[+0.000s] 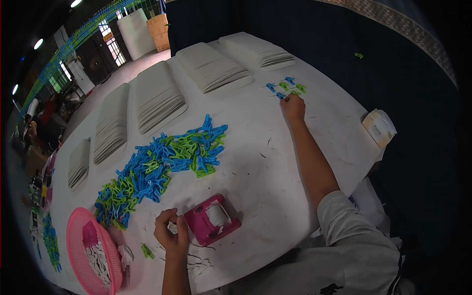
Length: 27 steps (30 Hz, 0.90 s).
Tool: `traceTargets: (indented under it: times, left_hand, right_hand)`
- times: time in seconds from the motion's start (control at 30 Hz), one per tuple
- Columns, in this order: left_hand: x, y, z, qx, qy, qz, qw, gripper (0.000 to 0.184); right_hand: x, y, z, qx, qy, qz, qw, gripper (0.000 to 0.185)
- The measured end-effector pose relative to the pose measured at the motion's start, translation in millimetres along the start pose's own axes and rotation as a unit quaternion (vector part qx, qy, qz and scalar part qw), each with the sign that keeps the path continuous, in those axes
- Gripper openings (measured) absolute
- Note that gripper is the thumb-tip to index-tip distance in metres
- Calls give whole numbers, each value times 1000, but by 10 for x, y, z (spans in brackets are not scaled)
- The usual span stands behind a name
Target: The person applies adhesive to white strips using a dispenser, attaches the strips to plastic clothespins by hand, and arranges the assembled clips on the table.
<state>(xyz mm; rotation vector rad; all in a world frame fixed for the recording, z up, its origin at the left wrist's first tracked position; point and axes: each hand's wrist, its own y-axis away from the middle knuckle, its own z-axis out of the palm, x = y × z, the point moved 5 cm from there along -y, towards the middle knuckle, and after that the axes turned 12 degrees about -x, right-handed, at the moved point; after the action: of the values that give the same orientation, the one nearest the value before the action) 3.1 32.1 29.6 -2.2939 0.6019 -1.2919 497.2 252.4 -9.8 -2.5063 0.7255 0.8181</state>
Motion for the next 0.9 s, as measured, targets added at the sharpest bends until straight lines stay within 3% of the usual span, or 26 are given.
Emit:
traceTargets:
  times: [0.9]
  left_hand:
    - [-48,10,4,-16,8,-6,1000,22]
  right_hand:
    - [21,0,14,2,-3,11,1000,19]
